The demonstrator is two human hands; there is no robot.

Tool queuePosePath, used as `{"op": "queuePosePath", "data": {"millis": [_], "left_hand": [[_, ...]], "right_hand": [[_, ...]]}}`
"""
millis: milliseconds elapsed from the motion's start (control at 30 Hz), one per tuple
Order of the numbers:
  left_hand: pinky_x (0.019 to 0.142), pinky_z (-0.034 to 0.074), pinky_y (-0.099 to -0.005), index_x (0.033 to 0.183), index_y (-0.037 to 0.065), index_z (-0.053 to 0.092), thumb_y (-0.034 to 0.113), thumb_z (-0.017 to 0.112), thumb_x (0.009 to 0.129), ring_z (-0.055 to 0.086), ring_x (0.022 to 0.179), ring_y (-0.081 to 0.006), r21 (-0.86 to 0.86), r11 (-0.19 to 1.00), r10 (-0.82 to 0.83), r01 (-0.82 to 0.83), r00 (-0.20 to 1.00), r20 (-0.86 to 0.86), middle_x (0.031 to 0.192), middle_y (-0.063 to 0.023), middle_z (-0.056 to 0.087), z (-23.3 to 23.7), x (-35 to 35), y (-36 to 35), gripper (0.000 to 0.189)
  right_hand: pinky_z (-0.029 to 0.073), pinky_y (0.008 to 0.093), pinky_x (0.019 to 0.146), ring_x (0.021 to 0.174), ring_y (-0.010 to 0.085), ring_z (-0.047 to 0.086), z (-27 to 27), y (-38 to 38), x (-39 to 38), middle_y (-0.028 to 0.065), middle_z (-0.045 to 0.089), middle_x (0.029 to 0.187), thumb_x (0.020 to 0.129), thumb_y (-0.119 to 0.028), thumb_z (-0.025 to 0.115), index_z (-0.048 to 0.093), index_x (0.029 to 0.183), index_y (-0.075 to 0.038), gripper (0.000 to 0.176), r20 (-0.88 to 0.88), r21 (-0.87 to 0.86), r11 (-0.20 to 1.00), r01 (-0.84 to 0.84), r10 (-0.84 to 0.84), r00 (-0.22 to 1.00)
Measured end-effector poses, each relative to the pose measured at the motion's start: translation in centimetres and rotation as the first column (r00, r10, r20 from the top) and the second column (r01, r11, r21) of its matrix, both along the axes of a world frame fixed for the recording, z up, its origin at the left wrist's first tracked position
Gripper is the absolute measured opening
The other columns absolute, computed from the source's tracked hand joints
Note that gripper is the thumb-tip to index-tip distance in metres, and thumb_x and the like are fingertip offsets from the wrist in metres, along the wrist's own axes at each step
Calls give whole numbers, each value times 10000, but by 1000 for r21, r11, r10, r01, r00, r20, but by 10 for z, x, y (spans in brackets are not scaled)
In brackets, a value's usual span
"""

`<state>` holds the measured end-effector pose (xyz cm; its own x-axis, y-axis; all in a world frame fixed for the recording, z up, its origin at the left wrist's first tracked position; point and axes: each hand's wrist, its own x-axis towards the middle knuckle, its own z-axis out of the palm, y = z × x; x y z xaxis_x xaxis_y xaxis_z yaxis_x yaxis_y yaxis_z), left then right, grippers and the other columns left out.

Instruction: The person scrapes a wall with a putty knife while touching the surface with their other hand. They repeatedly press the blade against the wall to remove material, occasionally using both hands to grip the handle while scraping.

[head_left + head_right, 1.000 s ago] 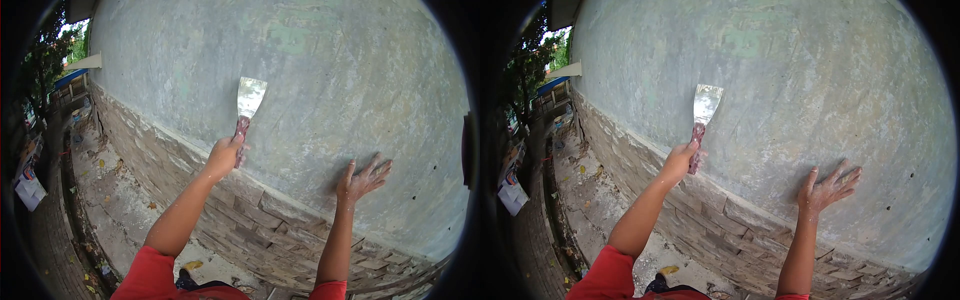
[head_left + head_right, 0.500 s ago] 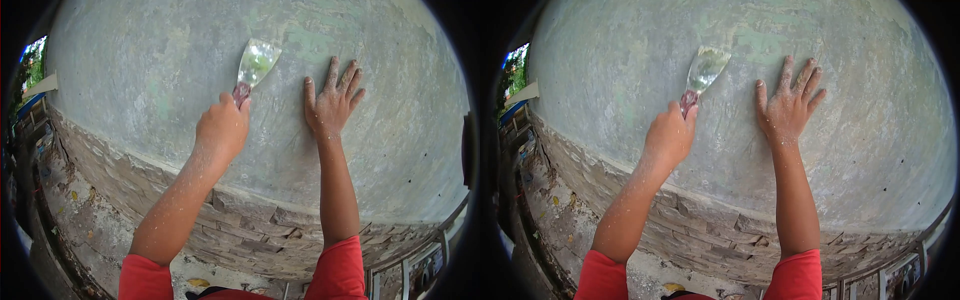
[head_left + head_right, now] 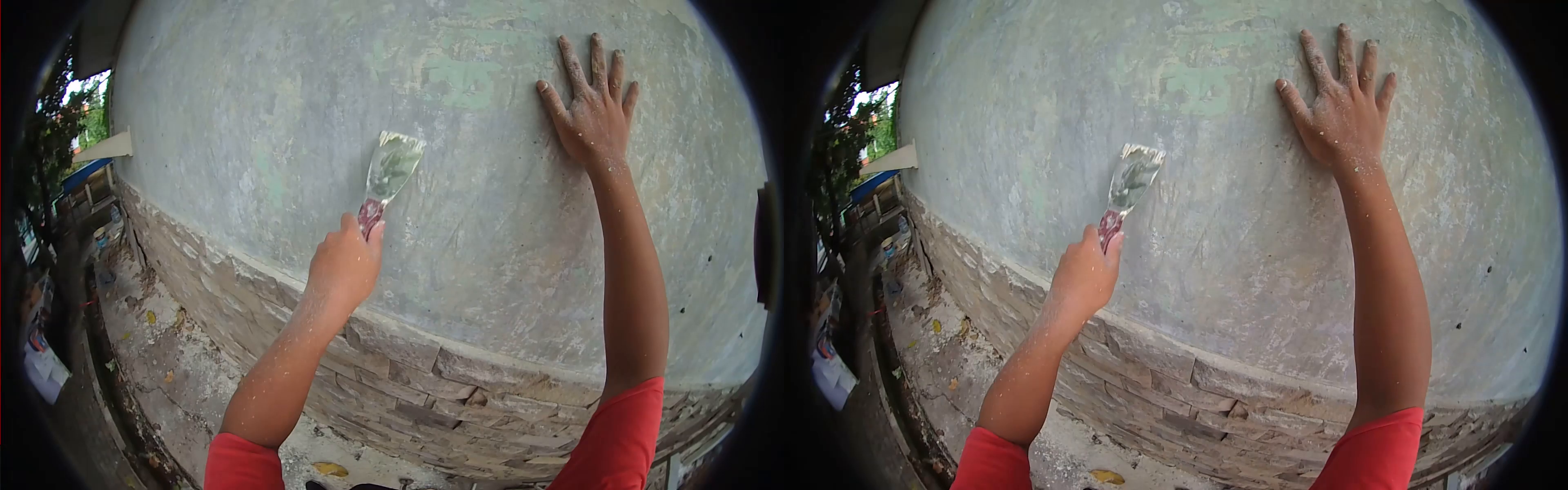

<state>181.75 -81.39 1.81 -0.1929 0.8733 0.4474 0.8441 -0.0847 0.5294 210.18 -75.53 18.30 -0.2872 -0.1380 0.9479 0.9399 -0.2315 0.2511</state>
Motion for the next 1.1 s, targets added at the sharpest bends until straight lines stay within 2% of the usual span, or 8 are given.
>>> {"op": "queuePosePath", "data": {"millis": [233,433,533,767,833,900,933,1100], "left_hand": [[816,462,-502,1028,-72,567,447,382,965,585,954,-479,294,953,50,-79,993,103,969,-314,615,92,4,24,555],[848,450,-523,1088,-86,514,439,402,961,576,982,-487,-10,993,120,-120,975,189,989,-329,606,-91,-38,23,551],[843,454,-518,1076,-92,531,444,399,960,580,970,-487,-10,992,125,-125,979,163,991,-332,606,-96,-70,24,564],[763,480,-485,935,-80,599,470,378,957,613,863,-461,181,977,44,-109,942,331,840,-297,633,82,-169,94,593],[768,481,-490,944,-81,588,463,386,959,615,878,-455,267,958,44,-107,972,230,854,-303,630,69,-193,109,581],[783,478,-507,986,-79,556,447,398,963,615,902,-453,272,958,60,-91,991,120,886,-315,623,35,-217,109,550],[794,474,-519,1017,-76,535,437,403,965,613,911,-457,197,978,48,-71,992,117,904,-319,620,10,-226,101,533],[808,463,-538,1098,-58,483,422,397,971,598,918,-486,-89,994,73,-66,995,73,915,-314,616,-76,-294,99,503]], "right_hand": [[81,548,1149,1444,292,110,7,0,-18,-1,178,1563,912,-623,345,252,1478,-333,643,-182,-48,992,116,-123,976],[85,527,1160,1444,262,122,-3,-5,-18,-39,178,1561,910,-622,354,236,1477,-350,640,-155,-105,977,187,-202,967],[84,536,1159,1446,255,112,-7,-10,-36,-58,155,1564,909,-613,375,215,1484,-347,653,-185,-176,955,237,-269,945],[58,536,1159,1451,258,62,-27,13,-134,-44,119,1573,901,-605,409,206,1492,-318,687,-80,-286,919,272,-306,949],[54,532,1160,1452,258,57,-32,36,-159,-37,114,1574,898,-604,418,208,1493,-312,695,-57,-281,926,251,-277,959],[52,528,1162,1452,265,58,-31,68,-174,-29,117,1574,889,-607,432,216,1492,-302,709,100,42,994,-104,100,990],[55,511,1168,1449,260,83,-31,45,-205,-28,150,1567,883,-601,454,243,1483,-318,696,-149,-225,946,232,-269,951],[75,462,1178,1443,219,132,-27,76,-186,-60,203,1553,882,-560,489,284,1462,-359,647,162,200,977,-75,42,986]]}}
